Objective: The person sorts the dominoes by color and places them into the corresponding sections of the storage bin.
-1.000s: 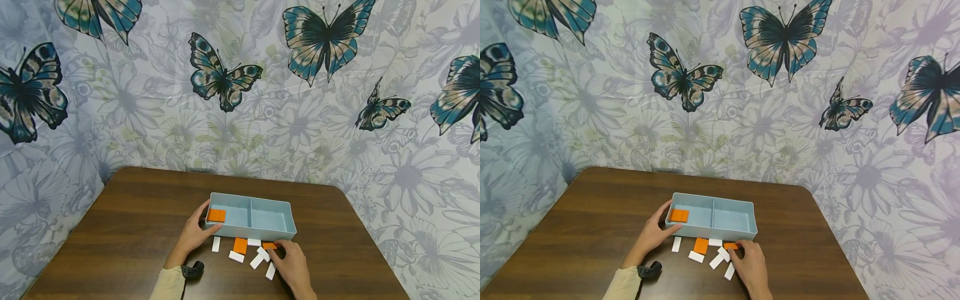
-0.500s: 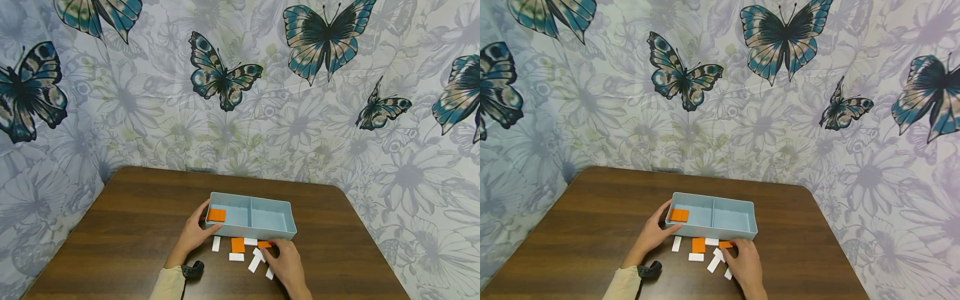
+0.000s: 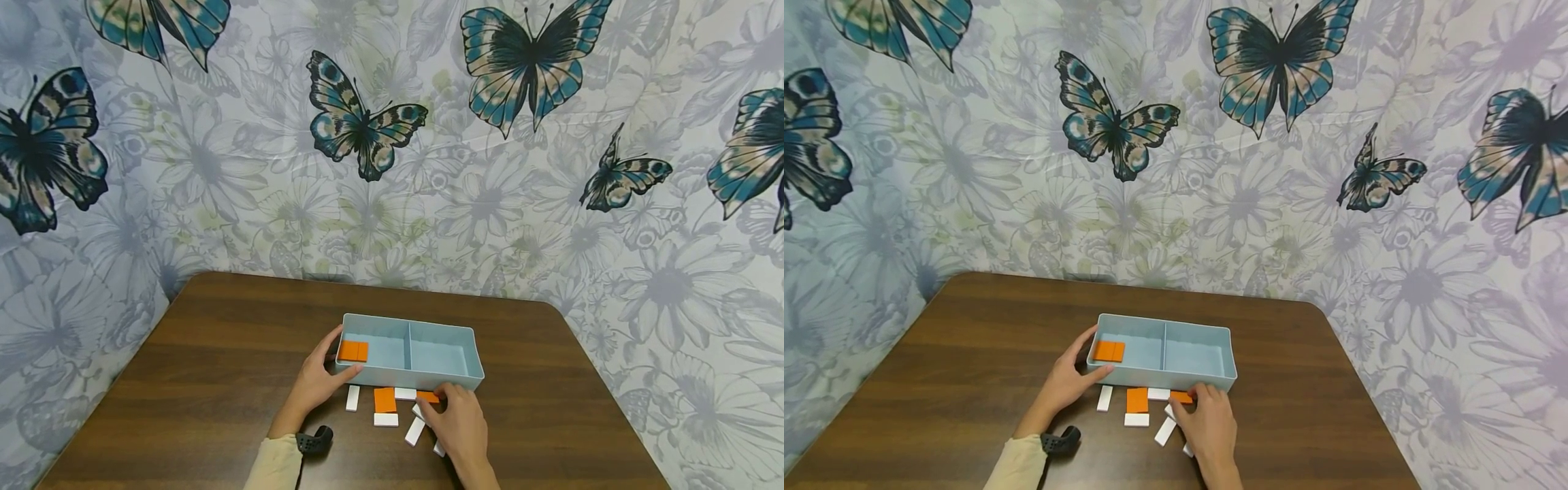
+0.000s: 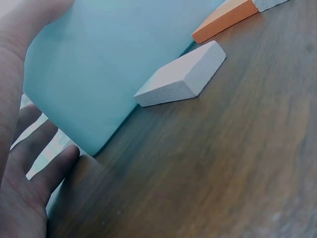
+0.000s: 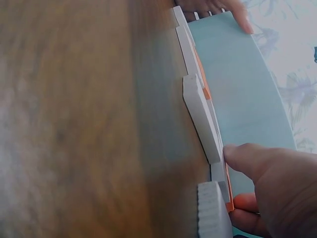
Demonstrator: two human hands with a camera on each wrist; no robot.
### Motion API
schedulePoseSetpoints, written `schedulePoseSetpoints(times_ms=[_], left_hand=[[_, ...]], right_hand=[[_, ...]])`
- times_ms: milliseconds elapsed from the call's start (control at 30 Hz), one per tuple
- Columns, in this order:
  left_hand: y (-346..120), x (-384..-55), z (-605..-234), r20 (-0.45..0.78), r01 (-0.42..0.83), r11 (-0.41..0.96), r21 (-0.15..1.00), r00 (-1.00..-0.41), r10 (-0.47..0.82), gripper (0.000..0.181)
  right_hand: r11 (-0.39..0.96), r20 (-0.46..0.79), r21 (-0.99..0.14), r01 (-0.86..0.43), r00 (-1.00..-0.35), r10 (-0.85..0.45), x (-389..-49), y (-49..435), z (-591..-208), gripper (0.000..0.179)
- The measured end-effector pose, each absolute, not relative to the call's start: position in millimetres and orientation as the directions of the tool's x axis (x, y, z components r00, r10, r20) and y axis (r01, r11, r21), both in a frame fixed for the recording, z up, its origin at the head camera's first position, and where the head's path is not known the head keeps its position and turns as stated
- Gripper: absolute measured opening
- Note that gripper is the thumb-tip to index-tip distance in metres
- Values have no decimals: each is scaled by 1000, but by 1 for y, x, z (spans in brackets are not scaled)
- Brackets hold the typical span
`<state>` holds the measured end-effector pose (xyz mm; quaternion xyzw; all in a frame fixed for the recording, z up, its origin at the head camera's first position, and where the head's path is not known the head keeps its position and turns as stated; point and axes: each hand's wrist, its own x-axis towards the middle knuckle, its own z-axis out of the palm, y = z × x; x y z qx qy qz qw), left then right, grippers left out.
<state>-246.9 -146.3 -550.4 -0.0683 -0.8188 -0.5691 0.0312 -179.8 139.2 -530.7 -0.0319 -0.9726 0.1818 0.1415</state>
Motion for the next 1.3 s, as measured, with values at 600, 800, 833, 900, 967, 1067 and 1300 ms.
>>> schedulePoseSetpoints(times_ms=[600,800,833,900,967,1067,1300], left_hand=[[-148,-247,-548,136,154,339,928,-988,75,91],[-148,-247,-550,128,146,341,929,-989,75,91],[-148,-246,-550,128,146,340,929,-989,76,91],[-148,-246,-550,131,150,336,930,-988,80,91],[-147,-246,-550,135,155,331,931,-987,83,91],[-147,-246,-550,143,164,323,932,-986,86,90],[-147,-246,-551,151,171,317,933,-985,87,90]], right_hand=[[934,315,-348,-76,-948,40,-176,155,-527,15],[921,369,-342,-184,-928,-49,-176,159,-528,10],[920,372,-342,-190,-927,-53,-176,159,-528,11],[917,372,-352,-189,-927,-49,-175,158,-529,11],[915,361,-363,-174,-932,-33,-175,157,-529,14],[916,336,-372,-149,-942,-16,-173,156,-528,22],[921,305,-361,-146,-952,-31,-170,155,-528,28]])
